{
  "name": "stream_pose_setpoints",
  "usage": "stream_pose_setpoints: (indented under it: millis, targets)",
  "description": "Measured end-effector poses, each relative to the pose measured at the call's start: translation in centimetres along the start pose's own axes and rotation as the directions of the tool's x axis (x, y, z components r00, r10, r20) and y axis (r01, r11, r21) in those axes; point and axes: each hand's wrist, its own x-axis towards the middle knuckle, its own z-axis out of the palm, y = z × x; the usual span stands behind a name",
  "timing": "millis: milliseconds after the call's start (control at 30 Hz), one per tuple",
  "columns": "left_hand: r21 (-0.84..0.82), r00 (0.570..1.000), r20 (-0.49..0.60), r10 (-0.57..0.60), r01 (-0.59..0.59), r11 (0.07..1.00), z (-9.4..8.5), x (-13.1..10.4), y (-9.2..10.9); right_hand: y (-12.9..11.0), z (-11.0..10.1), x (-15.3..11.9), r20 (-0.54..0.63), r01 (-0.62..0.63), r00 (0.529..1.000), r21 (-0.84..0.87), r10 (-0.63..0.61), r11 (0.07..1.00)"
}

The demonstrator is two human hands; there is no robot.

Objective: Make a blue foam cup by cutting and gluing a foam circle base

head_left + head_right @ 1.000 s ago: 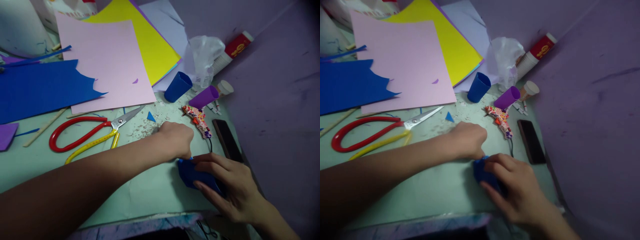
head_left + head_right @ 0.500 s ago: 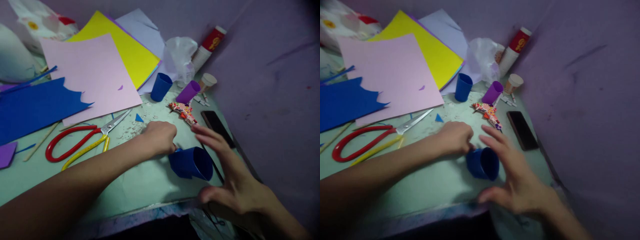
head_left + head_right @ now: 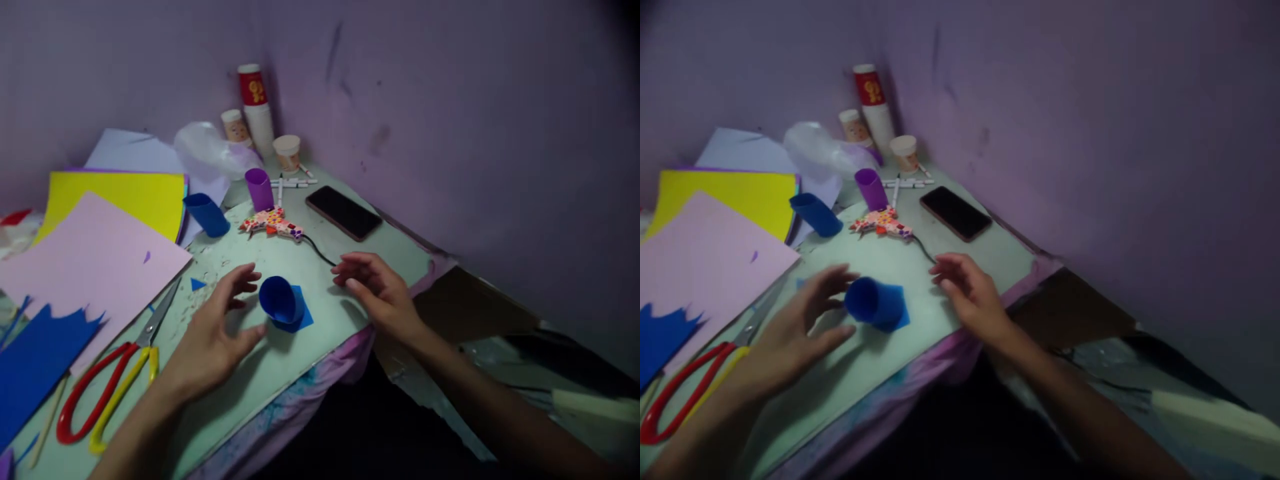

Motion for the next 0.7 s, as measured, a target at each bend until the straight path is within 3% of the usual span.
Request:
stream_pose_setpoints:
  millis: [167,267,333,433,500,567,633,700]
  targets:
    - [0.029,0.992,-0.119,-0.049,0.053,0.998,3.6,-0.2,1.7,0.3,0.2,0.0,0.052,0.035,0.998,-0.118,-0.029,0.992]
    - [-0.036,0.971,-0.193,-0.137,0.133,0.991,4.1,0.6,2.2,-0.2,0.3,0.1,0.055,0.019,0.998,-0.118,-0.013,0.993]
    - [-0.219,0.917,-0.308,-0.254,0.191,0.957,3.3,0.8,2.1,-0.8,0.6,0.5,0.048,-0.029,0.998,-0.008,0.029,1.0]
    - [-0.514,0.785,-0.482,-0.389,0.106,0.851,1.1,0.4,1.6,-2.3,2.3,1.9,0.105,-0.207,0.977,0.292,0.184,0.934]
    - [-0.544,0.727,-0.556,-0.403,0.048,0.838,-0.4,-0.3,1.3,-3.5,4.4,3.0,0.265,-0.414,0.908,0.432,0.326,0.801]
    - [-0.511,0.682,-0.611,-0.401,0.047,0.858,-1.6,-1.0,1.0,-4.4,7.0,3.9,0.466,-0.632,0.77,0.459,0.436,0.625]
    - [-0.48,0.637,-0.661,-0.397,0.048,0.876,-2.2,-1.6,0.8,-4.8,9.7,4.7,0.629,-0.783,0.618,0.439,0.472,0.44]
    - [-0.464,0.606,-0.692,-0.393,0.045,0.885,-2.4,-2.0,0.4,-4.6,12.0,5.3,0.742,-0.848,0.526,0.424,0.416,0.318]
